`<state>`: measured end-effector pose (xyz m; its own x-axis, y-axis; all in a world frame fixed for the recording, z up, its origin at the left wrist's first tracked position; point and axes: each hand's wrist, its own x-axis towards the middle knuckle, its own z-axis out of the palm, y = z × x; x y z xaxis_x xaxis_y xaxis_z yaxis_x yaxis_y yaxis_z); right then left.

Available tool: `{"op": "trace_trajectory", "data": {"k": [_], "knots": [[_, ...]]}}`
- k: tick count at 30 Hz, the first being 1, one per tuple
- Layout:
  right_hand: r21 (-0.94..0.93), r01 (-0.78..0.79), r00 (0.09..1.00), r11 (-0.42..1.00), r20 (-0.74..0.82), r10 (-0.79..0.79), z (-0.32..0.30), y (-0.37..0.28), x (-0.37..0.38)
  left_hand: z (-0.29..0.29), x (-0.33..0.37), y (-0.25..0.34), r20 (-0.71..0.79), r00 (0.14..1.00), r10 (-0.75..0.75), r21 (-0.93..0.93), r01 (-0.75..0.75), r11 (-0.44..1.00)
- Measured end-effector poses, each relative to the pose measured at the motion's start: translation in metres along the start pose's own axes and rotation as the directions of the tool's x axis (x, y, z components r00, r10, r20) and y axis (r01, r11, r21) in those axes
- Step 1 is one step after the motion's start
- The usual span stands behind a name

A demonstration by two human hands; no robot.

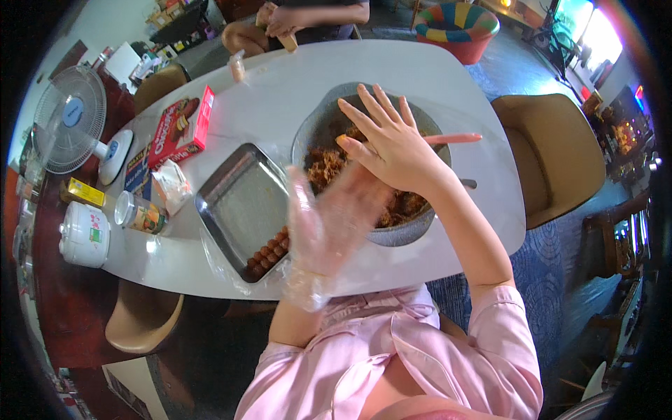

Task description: The person prepares food by taking a portion of a mixture from a bowl using a fork, placing it into a gloved hand, and then rolling the mixture between both palms to form a cylindrical shape. Each shaped piece is then placed onto a metal tray alongside others.

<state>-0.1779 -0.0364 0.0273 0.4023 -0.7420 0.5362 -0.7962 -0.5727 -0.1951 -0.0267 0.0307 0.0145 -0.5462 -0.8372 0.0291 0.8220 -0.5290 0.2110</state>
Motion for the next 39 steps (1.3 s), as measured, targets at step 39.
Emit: {"op": "trace_trajectory", "data": {"k": [39], "knots": [[0.745, -0.107, 0.948, 0.658, -0.124, 0.294, -0.035, 0.039, -0.002, -0.004, 0.003, 0.006, 0.008, 1.0, -0.029, -0.265, 0.03, 0.964]]}}
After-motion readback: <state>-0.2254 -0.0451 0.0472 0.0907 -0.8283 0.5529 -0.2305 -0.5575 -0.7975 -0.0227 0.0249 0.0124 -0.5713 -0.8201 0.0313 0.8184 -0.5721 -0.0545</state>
